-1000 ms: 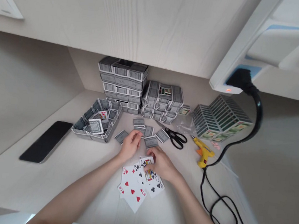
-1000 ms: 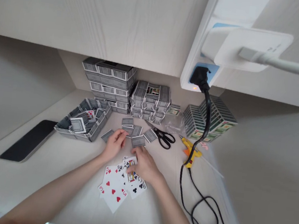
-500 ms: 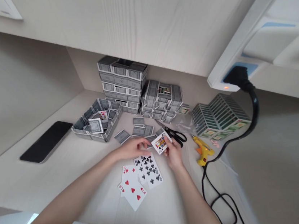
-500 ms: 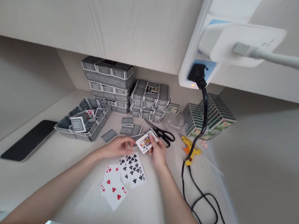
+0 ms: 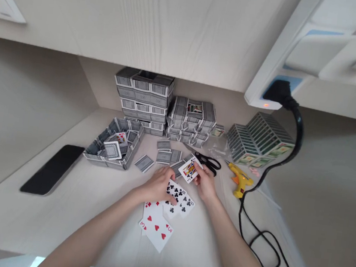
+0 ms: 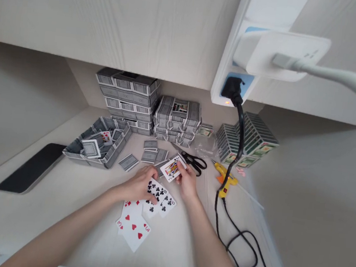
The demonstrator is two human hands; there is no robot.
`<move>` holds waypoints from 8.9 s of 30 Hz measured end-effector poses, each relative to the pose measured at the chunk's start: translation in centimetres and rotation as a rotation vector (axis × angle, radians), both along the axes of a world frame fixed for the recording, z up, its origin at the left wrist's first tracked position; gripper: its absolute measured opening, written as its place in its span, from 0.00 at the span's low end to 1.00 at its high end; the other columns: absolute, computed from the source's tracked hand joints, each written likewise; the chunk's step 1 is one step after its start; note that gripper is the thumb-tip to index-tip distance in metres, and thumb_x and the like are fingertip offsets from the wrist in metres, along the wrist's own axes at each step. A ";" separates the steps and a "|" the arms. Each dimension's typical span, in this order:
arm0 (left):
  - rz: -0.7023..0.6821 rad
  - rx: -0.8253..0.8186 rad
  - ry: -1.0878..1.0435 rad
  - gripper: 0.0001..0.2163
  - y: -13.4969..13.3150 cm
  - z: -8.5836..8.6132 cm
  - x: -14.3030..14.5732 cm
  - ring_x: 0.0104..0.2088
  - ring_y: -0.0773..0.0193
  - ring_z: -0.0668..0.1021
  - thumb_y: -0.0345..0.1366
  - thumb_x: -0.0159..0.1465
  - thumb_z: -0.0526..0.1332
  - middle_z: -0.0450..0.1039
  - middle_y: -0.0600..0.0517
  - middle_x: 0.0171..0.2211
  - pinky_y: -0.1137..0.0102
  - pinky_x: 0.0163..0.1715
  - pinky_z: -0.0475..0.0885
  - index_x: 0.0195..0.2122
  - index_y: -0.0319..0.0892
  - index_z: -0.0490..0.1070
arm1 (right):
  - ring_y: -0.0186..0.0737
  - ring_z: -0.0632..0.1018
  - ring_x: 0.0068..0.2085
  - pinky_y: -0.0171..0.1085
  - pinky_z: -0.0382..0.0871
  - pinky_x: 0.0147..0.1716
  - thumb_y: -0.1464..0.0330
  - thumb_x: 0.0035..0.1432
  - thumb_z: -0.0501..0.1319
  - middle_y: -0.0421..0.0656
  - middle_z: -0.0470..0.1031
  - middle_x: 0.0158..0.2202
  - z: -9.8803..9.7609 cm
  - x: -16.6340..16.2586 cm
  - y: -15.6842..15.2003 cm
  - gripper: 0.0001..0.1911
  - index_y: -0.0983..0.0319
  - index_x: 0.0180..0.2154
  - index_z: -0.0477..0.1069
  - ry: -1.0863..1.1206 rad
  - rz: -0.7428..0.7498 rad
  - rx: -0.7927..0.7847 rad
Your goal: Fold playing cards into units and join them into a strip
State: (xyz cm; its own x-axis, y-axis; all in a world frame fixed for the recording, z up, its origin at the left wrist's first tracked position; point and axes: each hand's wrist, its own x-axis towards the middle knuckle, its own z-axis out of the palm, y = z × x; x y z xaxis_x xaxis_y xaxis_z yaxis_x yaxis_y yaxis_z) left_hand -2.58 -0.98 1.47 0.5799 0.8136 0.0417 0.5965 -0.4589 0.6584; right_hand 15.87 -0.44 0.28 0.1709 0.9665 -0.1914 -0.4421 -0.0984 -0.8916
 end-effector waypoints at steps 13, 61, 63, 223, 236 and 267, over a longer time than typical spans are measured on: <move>0.468 -0.312 -0.716 0.18 1.2 -1.0 0.1 0.29 0.64 0.74 0.37 0.51 0.63 0.71 0.54 0.28 0.70 0.32 0.67 0.41 0.41 0.60 | 0.29 0.67 0.17 0.29 0.62 0.14 0.54 0.44 0.63 0.32 0.67 0.20 -1.4 -0.8 0.0 0.19 0.58 0.30 0.60 -0.053 -0.188 0.019; 0.343 -0.476 -0.721 0.14 0.4 -0.7 0.7 0.25 0.67 0.72 0.44 0.52 0.61 0.72 0.52 0.24 0.74 0.23 0.66 0.30 0.37 0.71 | 0.35 0.73 0.26 0.33 0.66 0.27 0.62 0.40 0.68 0.39 0.75 0.26 -0.4 -2.0 -1.2 0.15 0.62 0.30 0.69 -0.171 0.131 0.137; 0.366 -0.434 -0.688 0.14 0.9 -0.8 0.2 0.24 0.66 0.71 0.45 0.52 0.61 0.71 0.52 0.23 0.74 0.24 0.65 0.26 0.36 0.71 | 0.36 0.74 0.26 0.34 0.66 0.27 0.61 0.41 0.67 0.39 0.75 0.26 -0.5 -2.1 -1.3 0.15 0.62 0.30 0.69 -0.188 0.184 0.137; 0.417 0.113 -0.417 0.18 0.4 -1.1 2.4 0.21 0.69 0.61 0.42 0.61 0.51 0.57 0.56 0.16 0.72 0.25 0.54 0.15 0.41 0.55 | 0.32 0.71 0.21 0.32 0.64 0.21 0.68 0.31 0.71 0.38 0.73 0.21 -0.3 -2.0 -1.0 0.16 0.63 0.25 0.69 -0.027 0.222 -0.055; 0.277 -0.316 -0.502 0.18 0.7 -1.3 1.2 0.18 0.71 0.68 0.47 0.52 0.61 0.66 0.56 0.15 0.77 0.16 0.58 0.16 0.38 0.62 | 0.31 0.70 0.20 0.31 0.62 0.21 0.68 0.32 0.71 0.36 0.72 0.20 -0.4 -1.5 -0.8 0.15 0.63 0.23 0.67 -0.011 0.097 0.014; 0.390 -0.005 -0.456 0.13 0.8 -2.3 0.9 0.23 0.70 0.72 0.43 0.54 0.61 0.74 0.54 0.27 0.75 0.26 0.68 0.37 0.42 0.73 | 0.29 0.67 0.21 0.30 0.59 0.22 0.63 0.39 0.68 0.35 0.69 0.21 -0.4 -1.5 -0.6 0.12 0.61 0.28 0.71 -0.147 0.088 0.067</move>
State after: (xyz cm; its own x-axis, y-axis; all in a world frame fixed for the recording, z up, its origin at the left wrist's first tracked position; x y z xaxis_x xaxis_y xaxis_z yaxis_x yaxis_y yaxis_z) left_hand -1.67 -0.20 -0.83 0.1630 0.9635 0.2122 0.3769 -0.2596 0.8891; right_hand 14.40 -1.06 -0.12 0.1062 0.9888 -0.1048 -0.2990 -0.0688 -0.9518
